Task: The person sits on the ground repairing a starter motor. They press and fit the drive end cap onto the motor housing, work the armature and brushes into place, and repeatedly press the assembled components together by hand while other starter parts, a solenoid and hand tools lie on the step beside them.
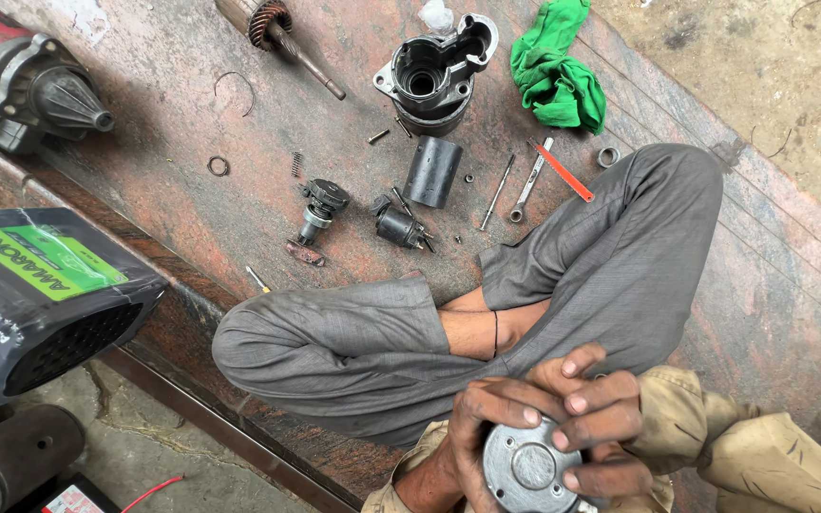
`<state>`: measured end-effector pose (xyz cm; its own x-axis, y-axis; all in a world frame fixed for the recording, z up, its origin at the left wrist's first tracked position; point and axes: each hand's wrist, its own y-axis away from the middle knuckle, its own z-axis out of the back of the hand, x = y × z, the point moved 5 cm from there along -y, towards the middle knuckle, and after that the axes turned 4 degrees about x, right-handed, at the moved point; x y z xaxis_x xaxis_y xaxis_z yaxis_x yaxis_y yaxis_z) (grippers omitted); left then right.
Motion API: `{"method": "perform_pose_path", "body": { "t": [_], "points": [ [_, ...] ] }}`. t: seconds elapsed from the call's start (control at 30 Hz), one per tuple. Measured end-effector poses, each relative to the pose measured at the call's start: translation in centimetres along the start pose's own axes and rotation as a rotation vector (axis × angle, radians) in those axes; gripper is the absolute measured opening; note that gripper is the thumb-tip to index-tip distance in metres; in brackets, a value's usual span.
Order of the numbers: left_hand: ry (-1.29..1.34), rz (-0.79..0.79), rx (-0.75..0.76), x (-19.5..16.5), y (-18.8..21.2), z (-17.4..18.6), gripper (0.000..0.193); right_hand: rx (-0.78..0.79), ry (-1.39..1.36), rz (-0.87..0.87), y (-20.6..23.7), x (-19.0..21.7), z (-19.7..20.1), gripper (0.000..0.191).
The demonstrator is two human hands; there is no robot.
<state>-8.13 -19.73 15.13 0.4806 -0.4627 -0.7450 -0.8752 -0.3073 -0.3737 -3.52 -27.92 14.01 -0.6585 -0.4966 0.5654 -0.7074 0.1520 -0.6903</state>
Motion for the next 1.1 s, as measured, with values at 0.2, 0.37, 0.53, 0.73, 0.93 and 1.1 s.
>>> {"method": "perform_pose_path", "body": {
  "t": [0.2,0.37,0.53,0.73,0.93,1.1],
  "points": [
    [0.08,0.099,-0.212,1.1,2.4,1.2,0.08,0.665,-0.065,-0.09,-3.9,-3.1,1.1,0.036],
    [-0.212,0.005,-0.265,-0.3,3.1,6.0,0.08,0.848,0.509,-0.618,-4.7,-12.4,2.8,0.019],
    [-0.6,-0.033,-0.274,-0.3,1.1,11.4,0.07,1.496,0.8,-0.674,1.8,-21.0,0.3,0.031],
    [-0.608,-0.006,-0.302,0.9,0.7,13.4,0.065,1.737,1.022,-0.661,5.4,-22.0,1.0,0.027],
    [-0.559,-0.031,-0.195,1.3,2.1,12.7,0.065,1.783,0.998,-0.524,6.2,-22.0,0.4,0.03],
    [-0.591,-0.085,-0.151,0.6,2.7,12.0,0.069,1.556,0.875,-0.68,5.4,-21.4,0.7,0.021]
  ]
}}
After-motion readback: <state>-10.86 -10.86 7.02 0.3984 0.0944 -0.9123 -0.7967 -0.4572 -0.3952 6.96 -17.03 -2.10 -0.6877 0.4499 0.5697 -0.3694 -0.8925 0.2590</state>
